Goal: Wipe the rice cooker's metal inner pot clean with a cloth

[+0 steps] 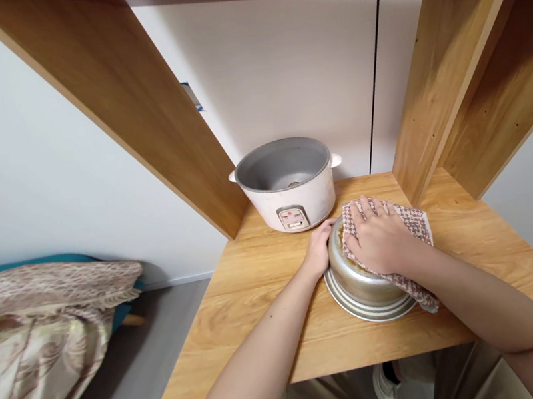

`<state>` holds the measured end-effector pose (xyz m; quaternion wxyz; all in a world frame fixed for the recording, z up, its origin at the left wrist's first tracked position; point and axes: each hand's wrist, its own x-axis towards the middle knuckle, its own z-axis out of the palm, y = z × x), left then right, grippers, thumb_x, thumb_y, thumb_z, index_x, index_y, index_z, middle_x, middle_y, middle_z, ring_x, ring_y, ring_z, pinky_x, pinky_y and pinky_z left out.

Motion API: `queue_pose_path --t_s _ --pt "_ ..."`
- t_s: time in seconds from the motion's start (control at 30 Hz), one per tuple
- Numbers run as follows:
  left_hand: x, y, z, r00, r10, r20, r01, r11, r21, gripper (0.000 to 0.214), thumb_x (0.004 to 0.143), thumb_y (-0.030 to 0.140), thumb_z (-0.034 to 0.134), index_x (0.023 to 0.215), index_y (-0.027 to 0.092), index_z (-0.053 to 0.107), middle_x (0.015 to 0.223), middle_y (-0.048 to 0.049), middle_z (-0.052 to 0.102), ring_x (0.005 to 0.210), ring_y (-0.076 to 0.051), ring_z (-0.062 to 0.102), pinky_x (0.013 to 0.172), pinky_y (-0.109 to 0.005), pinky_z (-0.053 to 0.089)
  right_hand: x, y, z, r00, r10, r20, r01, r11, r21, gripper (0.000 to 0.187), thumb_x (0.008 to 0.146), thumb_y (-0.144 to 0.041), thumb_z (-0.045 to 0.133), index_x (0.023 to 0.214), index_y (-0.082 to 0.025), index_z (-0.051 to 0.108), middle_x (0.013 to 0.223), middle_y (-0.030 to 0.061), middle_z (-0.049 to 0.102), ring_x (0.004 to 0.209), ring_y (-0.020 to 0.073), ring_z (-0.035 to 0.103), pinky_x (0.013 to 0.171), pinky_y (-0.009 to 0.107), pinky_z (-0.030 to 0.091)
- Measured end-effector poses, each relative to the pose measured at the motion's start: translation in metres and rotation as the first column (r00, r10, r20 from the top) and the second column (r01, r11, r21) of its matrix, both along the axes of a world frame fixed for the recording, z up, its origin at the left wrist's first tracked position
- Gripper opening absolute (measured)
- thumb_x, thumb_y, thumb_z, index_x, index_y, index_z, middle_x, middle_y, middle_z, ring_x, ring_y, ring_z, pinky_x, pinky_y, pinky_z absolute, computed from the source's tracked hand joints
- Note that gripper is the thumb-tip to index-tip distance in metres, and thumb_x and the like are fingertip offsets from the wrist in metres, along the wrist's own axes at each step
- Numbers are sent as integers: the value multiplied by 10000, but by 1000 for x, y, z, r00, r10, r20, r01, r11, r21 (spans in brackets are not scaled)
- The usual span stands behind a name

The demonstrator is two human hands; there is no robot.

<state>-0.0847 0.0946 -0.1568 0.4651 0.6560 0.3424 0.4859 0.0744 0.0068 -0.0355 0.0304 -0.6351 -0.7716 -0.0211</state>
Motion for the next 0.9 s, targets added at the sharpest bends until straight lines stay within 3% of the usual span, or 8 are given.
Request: queue_pose_path --t_s 0.3,0.5,0.7,0.9 --pt "1 -2 3 1000 14 -8 -14 1000 2 364 869 286 451 1038 135 736 1099 -81 767 1064 -266 646 1004 -357 453 0 1 3 992 126 5 -126 990 61 595 1025 -362 327 1513 -40 434 1553 240 429 1446 365 364 1176 535 263" --pt "1 -1 2 1000 23 -12 -23 1000 8 351 858 279 457 1016 138 737 1091 -86 766 1056 -272 645 991 -359 451 -5 -2 9 988 151 22 -153 984 95 424 1023 -302 347 1190 -86 671 1253 215 628 1195 332 541 1018 453 417" --pt "2 -3 5 1000 17 -16 -17 1000 13 349 861 261 457 1015 128 740 1081 -89 766 1041 -267 645 976 -349 455 -8 -6 15 993 108 39 -111 989 94 403 1031 -321 351 1171 -146 686 1164 183 620 1132 333 545 912 441 443" --pt "2 -3 5 1000 17 -19 -17 1000 11 367 872 258 440 1040 132 741 1085 -85 768 1037 -263 649 971 -348 461 -6 -4 10 994 106 8 -106 990 97 416 1034 -335 358 1157 -141 705 1205 188 606 1148 326 526 950 428 419"
